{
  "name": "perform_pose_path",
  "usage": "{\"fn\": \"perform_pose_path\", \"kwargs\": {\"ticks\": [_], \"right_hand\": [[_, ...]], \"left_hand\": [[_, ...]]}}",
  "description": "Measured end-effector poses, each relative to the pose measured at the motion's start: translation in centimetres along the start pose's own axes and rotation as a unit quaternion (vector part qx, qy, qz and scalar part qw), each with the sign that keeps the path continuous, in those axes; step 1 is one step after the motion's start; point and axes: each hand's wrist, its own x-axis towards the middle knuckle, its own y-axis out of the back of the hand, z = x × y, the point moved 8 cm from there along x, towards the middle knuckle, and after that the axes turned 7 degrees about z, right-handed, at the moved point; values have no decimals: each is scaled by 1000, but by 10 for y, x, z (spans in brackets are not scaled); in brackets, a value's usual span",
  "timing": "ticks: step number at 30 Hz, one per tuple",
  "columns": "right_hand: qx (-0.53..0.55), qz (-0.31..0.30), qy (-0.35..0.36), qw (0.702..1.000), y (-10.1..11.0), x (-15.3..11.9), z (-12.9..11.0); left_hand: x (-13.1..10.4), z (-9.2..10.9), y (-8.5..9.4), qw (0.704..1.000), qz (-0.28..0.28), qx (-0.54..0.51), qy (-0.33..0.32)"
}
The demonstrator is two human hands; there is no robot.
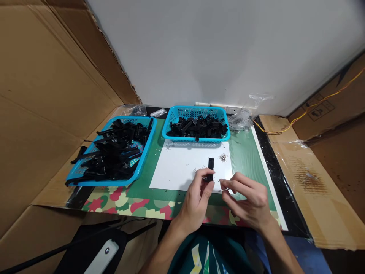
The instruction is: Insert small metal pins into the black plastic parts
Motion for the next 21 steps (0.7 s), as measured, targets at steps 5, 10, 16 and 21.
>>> {"fn": "perform_pose_path", "kwargs": {"ticks": [5, 10, 16, 21], "right_hand": [[-31, -14, 96, 995, -5, 5, -10], [-42, -59, 134, 988, -12, 8, -17], [-27, -72, 133, 988, -12, 7, -17], [-18, -84, 129, 988, -14, 5, -15]], "left_hand": [[0, -5, 1, 994, 11, -107, 14], [-1, -7, 12, 998, 17, -52, 3], [-5, -8, 18, 1000, 16, 11, -20], [-1, 10, 14, 994, -6, 45, -98]]}}
